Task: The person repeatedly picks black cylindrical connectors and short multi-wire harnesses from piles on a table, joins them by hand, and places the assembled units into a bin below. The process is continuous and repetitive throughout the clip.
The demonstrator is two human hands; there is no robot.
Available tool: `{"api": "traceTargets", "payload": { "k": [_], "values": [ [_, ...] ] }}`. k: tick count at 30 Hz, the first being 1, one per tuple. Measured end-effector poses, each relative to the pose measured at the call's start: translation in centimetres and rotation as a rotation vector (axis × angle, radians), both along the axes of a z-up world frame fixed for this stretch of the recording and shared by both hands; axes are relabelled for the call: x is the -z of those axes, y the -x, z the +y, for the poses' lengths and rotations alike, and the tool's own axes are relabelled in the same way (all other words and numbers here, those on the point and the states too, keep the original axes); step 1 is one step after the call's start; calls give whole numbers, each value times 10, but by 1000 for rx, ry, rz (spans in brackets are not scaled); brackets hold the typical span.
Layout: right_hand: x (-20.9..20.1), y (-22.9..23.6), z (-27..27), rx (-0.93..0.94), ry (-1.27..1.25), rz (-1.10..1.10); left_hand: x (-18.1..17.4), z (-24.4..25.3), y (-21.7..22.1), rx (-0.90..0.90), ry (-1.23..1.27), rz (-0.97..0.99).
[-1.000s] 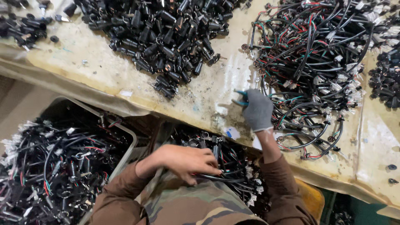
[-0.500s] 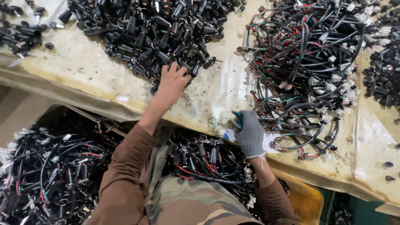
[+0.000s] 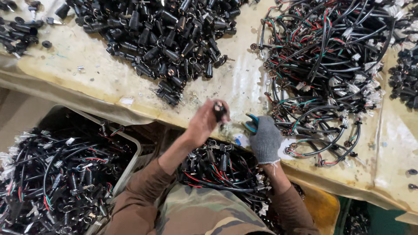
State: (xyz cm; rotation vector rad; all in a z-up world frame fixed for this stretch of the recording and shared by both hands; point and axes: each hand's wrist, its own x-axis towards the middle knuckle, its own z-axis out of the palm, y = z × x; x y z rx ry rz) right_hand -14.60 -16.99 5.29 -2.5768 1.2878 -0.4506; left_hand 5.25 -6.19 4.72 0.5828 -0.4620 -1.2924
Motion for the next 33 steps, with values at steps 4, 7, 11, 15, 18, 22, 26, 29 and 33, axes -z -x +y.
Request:
{"api": "traceTargets", "payload": {
  "k": [4,7,11,15,18,22,26,29,33],
  "values": [
    [13,9,-12,-35,10,-97,14,6,29,115,148,-98],
    [-15,19,-29,-202,-93,-475,9,18,34,149,99,-115],
    [-85,58,-28,-213,-212,-1075,-12,32,36,148,-12,-388],
    [-119,58,6,-541,-307,-1052,-39,41,43,244,25,-761],
    [-123,38,20,-776,-429,-612,-48,38,46,282,180,-1035],
    [-127,14,22,-906,-723,-246,-48,36,39,304,495,-1237],
    [-115,-3,50,-547,-351,-592,-49,37,28,136,156,-1267],
    [-102,3,64,-382,-341,-642,-54,41,32,-15,180,-1412],
    [-98,33,69,-436,-1161,-1387,-57,60,65,-24,170,-1412]
  ]
}}
